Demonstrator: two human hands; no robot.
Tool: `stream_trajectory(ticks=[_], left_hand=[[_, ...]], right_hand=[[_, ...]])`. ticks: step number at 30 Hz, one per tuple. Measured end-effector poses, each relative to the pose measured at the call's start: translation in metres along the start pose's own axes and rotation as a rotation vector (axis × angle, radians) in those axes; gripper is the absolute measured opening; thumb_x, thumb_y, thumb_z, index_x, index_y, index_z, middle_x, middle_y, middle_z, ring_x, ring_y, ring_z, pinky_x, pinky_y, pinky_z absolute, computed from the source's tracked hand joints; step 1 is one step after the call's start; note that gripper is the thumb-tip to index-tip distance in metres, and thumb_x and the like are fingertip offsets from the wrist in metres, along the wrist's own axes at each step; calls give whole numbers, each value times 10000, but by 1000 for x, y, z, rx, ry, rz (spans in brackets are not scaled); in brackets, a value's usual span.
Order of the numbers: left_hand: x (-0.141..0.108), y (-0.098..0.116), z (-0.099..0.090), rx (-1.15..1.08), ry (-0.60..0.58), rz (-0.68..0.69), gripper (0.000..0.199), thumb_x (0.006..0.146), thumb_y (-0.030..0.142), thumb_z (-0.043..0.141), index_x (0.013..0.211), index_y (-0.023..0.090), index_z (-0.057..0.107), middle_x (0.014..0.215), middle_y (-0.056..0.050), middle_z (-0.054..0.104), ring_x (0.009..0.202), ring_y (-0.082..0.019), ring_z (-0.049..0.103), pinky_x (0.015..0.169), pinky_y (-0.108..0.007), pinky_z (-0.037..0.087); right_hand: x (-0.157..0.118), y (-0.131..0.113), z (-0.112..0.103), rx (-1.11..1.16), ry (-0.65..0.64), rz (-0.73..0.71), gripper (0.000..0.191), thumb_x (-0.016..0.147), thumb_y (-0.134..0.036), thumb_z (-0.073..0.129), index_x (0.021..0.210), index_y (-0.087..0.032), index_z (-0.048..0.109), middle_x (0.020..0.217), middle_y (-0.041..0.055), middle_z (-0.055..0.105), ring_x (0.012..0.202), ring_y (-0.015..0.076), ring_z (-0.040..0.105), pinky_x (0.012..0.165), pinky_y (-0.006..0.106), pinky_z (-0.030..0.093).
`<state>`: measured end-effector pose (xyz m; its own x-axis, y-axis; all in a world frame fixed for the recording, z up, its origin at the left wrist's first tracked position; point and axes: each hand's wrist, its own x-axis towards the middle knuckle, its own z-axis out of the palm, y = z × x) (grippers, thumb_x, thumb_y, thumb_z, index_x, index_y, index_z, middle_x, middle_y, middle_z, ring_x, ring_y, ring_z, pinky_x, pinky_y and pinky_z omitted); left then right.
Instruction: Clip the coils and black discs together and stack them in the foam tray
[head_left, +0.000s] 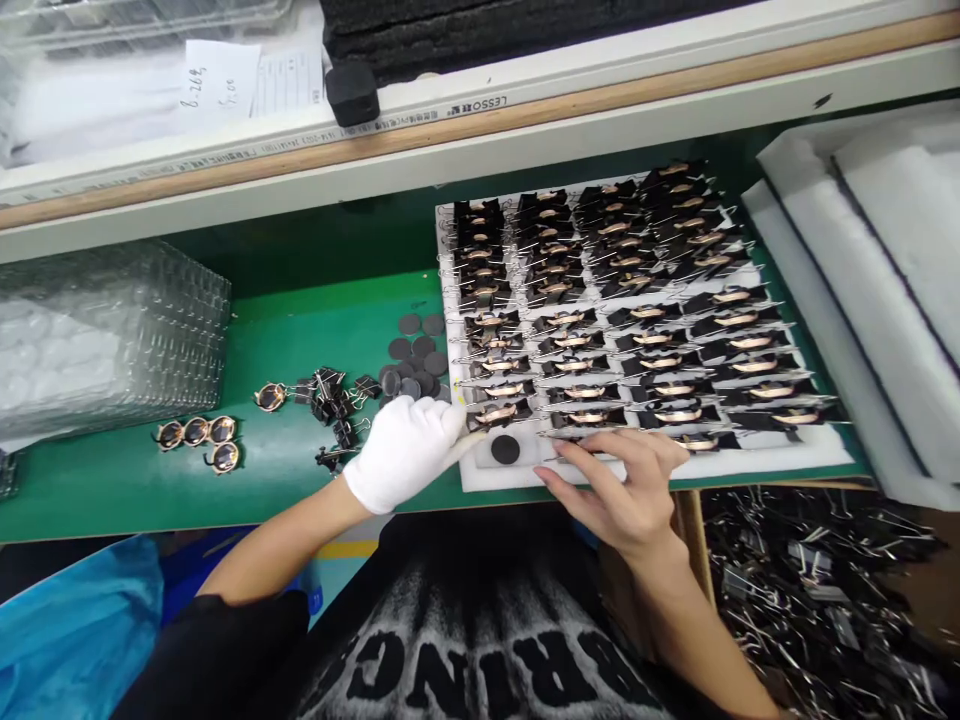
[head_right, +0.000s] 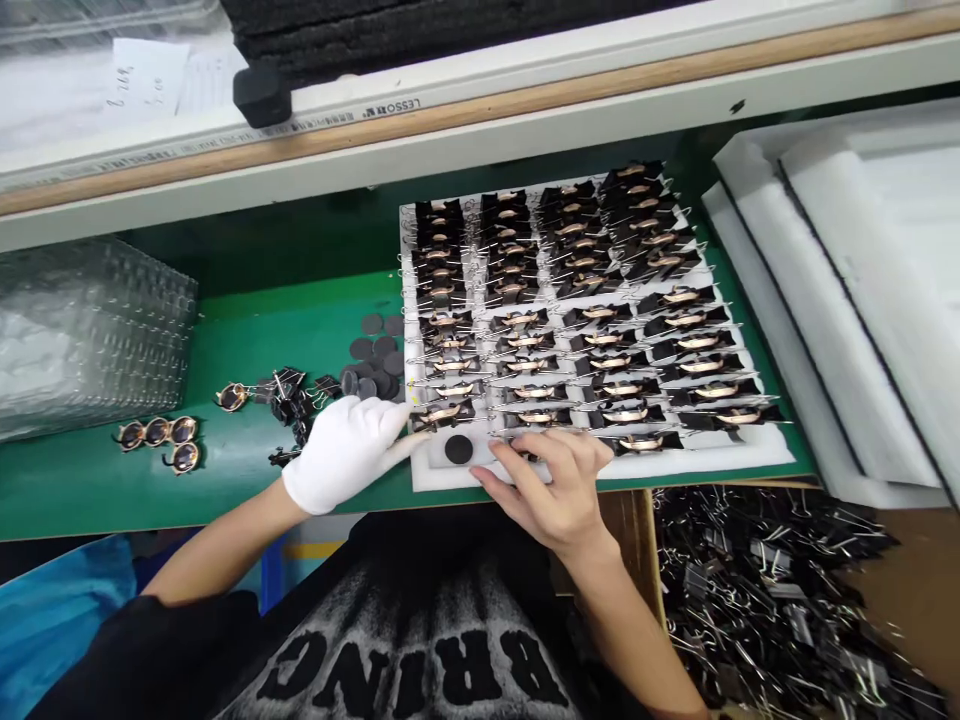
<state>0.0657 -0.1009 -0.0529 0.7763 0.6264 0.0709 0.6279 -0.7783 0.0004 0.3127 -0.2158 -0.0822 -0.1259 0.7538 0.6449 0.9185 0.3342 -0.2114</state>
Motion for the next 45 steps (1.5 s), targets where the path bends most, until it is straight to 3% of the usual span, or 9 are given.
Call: stream_trajectory(ticks=[4,8,18,26,29,32,35,38,45], left_hand=[[10,0,8,70,-14,116,423,1061,486,438,877,170,652,703,-73,638,681,-229,604,625,-379,253],[14,9,9,106,-17,86,413,1054,498,455,905,171,659,724,-75,641,714,-238,592,645,-388,254],[9,14,26,50,152,-115,379,957,530,627,904,155,639,1100,-152,681,945,-287,583,756,-412,362],[-7,10,3,-75,121,-147,494,963,587,581,1193,152,631,1258,-172,642,1133,-327,590,880,-450,435],[-35,-17,-16,-160,172,-294,449,996,547,545,1269,197,617,1306,-129,637,1214,-294,582,978,-435,435],[-81,-65,-19,-78,233,-638,365,1033,441,492,1256,186,630,1282,-131,659,1217,-282,587,1031,-423,423],[-128,-117,-6,98,22,-974,613,952,516,598,1430,138,534,1397,-218,579,1233,-401,544,1013,-522,407],[-153,-155,11,8,-164,-956,755,907,531,649,1529,158,439,1457,-225,533,1252,-421,518,1007,-521,406],[-149,-184,21,-88,-132,-849,421,918,515,635,1183,193,689,1177,-112,673,1045,-269,629,928,-382,466]], right_hand=[[-6,-9,2,35,5,43,176,876,-162,785,1000,-265,717,860,27,675,872,225,640,825,405,399],[0,-21,5,66,-220,1,92,961,-136,689,1030,-195,703,842,24,703,829,194,631,798,400,342],[21,-45,17,-115,-637,7,424,890,53,558,1286,-71,645,1178,147,743,903,273,624,779,399,430],[20,-35,19,-59,-639,-106,380,888,27,510,1213,-114,646,1005,135,670,878,300,581,733,415,422],[19,-29,18,20,-620,-140,249,949,-22,469,1065,-152,647,977,120,648,845,287,578,708,409,402],[21,-27,14,201,-555,-145,187,1008,-87,483,1109,-160,623,1057,121,671,903,279,614,775,419,435],[27,-32,12,411,-425,-133,224,992,-89,589,1209,-142,609,1094,127,700,986,268,645,894,422,466],[37,-41,17,521,-367,-145,301,947,-39,654,1227,-142,613,1054,118,723,941,245,665,890,407,484],[49,-70,36,637,-353,-132,389,913,13,676,1258,-160,627,1069,107,746,933,229,695,844,406,551]])
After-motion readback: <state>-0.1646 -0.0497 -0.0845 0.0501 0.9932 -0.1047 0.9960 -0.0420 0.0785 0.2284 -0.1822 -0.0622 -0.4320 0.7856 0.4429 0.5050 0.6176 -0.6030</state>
